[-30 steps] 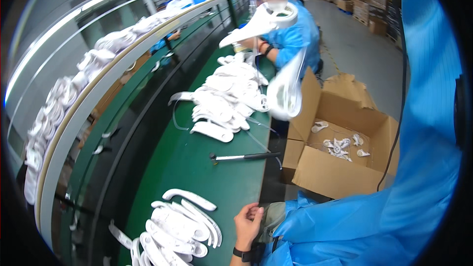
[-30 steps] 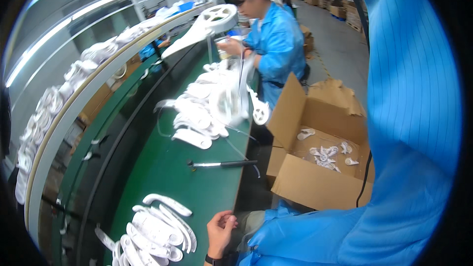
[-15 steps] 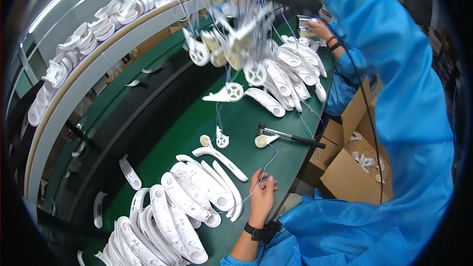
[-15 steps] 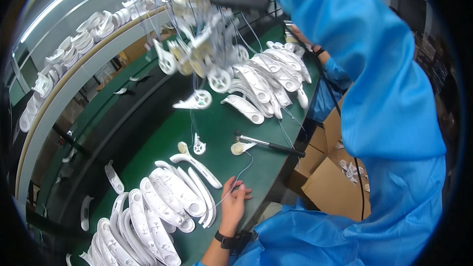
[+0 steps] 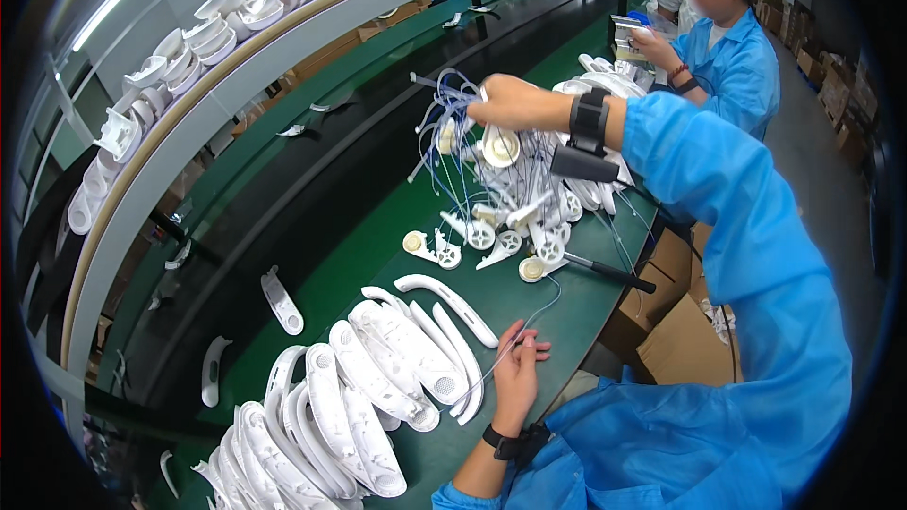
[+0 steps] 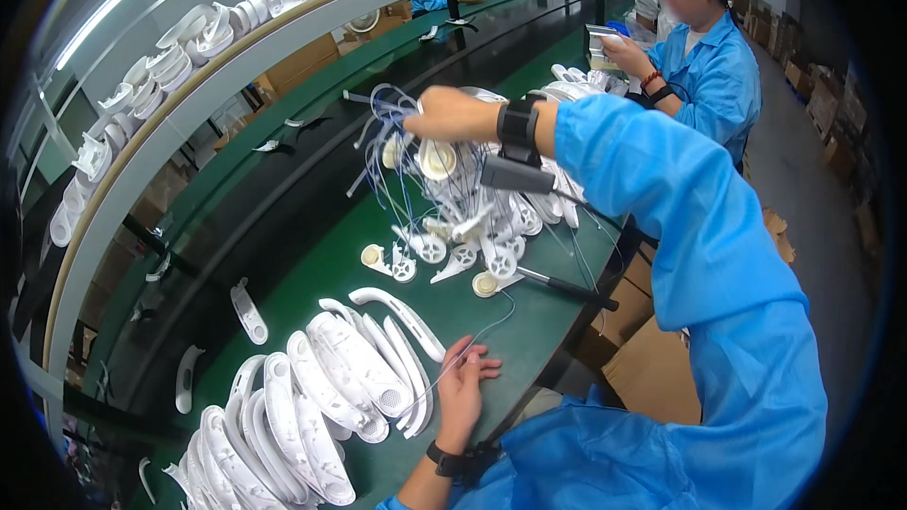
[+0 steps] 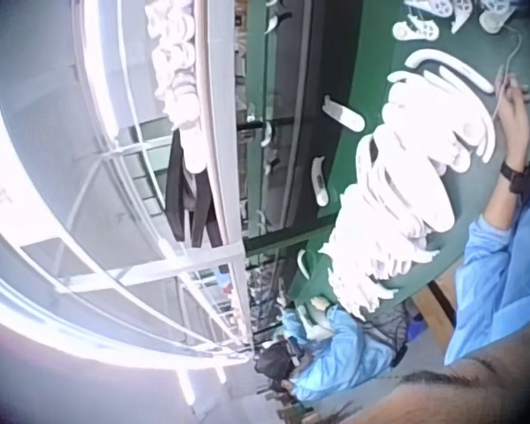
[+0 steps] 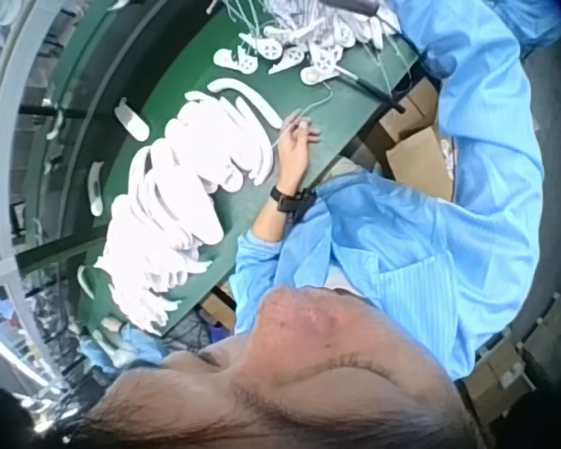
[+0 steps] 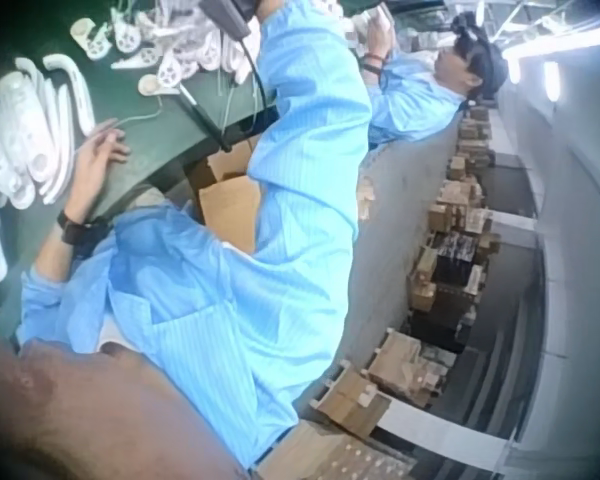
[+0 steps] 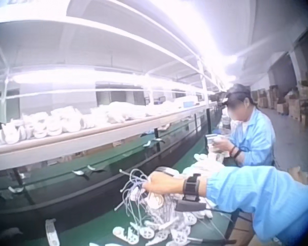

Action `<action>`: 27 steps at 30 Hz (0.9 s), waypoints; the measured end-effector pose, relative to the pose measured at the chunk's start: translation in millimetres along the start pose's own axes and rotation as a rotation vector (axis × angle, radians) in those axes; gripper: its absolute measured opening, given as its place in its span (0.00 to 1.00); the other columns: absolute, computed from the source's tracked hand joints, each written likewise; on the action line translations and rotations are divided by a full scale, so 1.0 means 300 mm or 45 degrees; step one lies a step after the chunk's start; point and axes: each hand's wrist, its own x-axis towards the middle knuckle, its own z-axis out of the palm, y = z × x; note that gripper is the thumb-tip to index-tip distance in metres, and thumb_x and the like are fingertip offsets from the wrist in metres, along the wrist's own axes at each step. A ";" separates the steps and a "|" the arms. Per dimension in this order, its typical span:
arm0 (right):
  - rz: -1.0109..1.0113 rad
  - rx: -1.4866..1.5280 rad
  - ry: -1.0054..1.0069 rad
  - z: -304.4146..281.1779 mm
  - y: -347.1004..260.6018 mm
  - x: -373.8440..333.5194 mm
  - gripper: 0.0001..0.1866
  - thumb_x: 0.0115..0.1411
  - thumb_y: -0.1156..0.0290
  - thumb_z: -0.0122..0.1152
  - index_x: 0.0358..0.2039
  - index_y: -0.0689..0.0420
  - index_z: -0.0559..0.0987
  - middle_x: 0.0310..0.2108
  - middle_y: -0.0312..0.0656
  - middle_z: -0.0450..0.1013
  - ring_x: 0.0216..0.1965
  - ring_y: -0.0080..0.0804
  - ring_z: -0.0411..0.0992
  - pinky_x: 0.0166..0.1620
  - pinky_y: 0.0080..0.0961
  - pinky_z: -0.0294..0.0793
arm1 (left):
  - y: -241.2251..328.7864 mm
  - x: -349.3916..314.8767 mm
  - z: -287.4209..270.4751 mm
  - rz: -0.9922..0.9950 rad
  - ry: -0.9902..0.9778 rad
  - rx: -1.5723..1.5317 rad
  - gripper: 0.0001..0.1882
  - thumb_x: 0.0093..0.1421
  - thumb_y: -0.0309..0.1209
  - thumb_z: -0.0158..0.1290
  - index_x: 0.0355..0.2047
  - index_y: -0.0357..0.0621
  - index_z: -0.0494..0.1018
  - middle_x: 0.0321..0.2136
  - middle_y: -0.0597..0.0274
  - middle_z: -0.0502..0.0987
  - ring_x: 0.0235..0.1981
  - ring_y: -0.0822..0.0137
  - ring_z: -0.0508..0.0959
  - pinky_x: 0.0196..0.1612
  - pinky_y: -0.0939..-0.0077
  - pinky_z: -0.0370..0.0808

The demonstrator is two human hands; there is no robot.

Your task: Assemble small white plastic components by threading wires and using a small hammer to tap pieces into place.

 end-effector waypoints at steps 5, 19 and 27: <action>-0.026 -0.047 -0.129 0.137 0.229 -0.056 0.20 0.54 0.58 0.55 0.27 0.66 0.80 0.22 0.54 0.75 0.27 0.46 0.76 0.35 0.36 0.73 | -0.016 -0.002 0.002 0.004 -0.003 0.037 0.23 0.67 0.28 0.47 0.59 0.30 0.59 0.47 0.50 0.72 0.40 0.66 0.80 0.41 0.77 0.77; -0.946 -0.698 -0.388 0.044 0.424 -0.354 0.44 0.45 0.49 0.70 0.57 0.62 0.67 0.55 0.50 0.66 0.60 0.48 0.60 0.61 0.41 0.59 | 0.042 0.026 0.071 0.033 0.031 0.021 0.21 0.69 0.29 0.43 0.59 0.32 0.57 0.46 0.45 0.70 0.40 0.58 0.80 0.40 0.72 0.79; -0.988 -0.250 0.094 -0.100 0.240 -0.361 0.15 0.55 0.60 0.65 0.37 0.58 0.81 0.38 0.42 0.76 0.39 0.40 0.73 0.45 0.35 0.69 | 0.027 0.027 0.127 0.158 -0.086 0.140 0.16 0.69 0.28 0.41 0.52 0.29 0.67 0.45 0.48 0.72 0.42 0.58 0.79 0.41 0.71 0.79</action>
